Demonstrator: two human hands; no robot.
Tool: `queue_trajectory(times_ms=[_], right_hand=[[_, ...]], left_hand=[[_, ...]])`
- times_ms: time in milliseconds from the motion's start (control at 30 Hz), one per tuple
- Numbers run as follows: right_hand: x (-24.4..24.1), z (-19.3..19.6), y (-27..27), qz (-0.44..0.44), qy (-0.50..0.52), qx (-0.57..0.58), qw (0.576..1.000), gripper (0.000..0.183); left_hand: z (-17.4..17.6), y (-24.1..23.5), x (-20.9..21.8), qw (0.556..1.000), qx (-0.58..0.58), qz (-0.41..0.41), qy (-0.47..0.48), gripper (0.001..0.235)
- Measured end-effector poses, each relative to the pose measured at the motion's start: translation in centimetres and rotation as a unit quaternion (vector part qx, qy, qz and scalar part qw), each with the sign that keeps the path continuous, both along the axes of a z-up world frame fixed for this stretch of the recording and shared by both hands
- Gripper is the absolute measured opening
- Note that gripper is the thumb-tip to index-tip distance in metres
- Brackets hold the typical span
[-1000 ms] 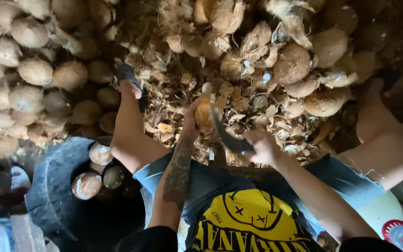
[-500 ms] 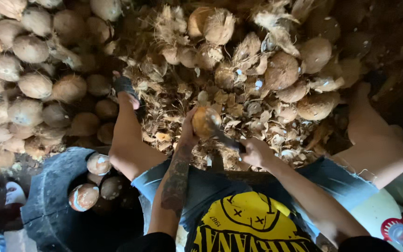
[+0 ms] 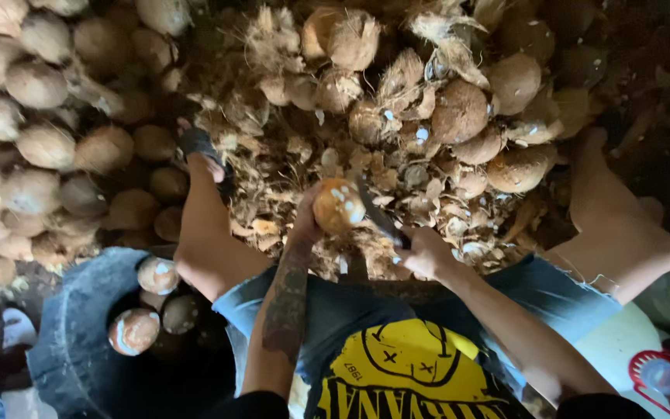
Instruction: The person sits on a large pile of coconuts and uses a knife to peel the husks off individual coconuts. They place the peeled coconuts into a black bucket nearby.
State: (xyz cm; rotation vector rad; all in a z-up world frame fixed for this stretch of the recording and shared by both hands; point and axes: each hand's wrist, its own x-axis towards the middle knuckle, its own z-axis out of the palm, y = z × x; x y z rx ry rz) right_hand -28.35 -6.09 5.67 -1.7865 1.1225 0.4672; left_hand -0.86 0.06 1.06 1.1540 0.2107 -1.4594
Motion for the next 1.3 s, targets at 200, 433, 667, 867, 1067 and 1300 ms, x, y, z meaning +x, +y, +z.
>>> queue_trajectory(times_ms=[200,433,667,867,1067,1300], right_hand=[[0.5,4.1,0.2,0.054,-0.253,-0.152,0.954,0.034],[-1.4,-0.2,0.9,0.023,-0.163,-0.093,0.982,0.028],[-1.2,-3.5,-0.5,-0.08,-0.044,0.016,0.996,0.05],[2.6,-0.9,-4.8,-0.1,-0.049,-0.065,0.992,0.029],[5.1,-5.0,-8.2,0.114,-0.012,-0.371,0.922,0.055],[4.4,-9.2,-10.6,0.185,-0.045,-0.477,0.858,0.049]], left_hand=[[1.0,-0.1,-0.9,0.995,-0.041,0.078,0.05,0.06],[0.0,0.0,0.0,0.993,-0.073,0.054,0.077,0.058],[0.5,0.4,-1.1,0.991,-0.054,0.077,0.093,0.059],[2.3,-1.0,-0.1,0.985,-0.039,0.131,0.103,0.049],[2.1,0.5,-0.3,0.98,-0.001,0.181,0.088,0.052],[3.8,1.0,1.0,0.956,0.008,0.283,0.081,0.057]])
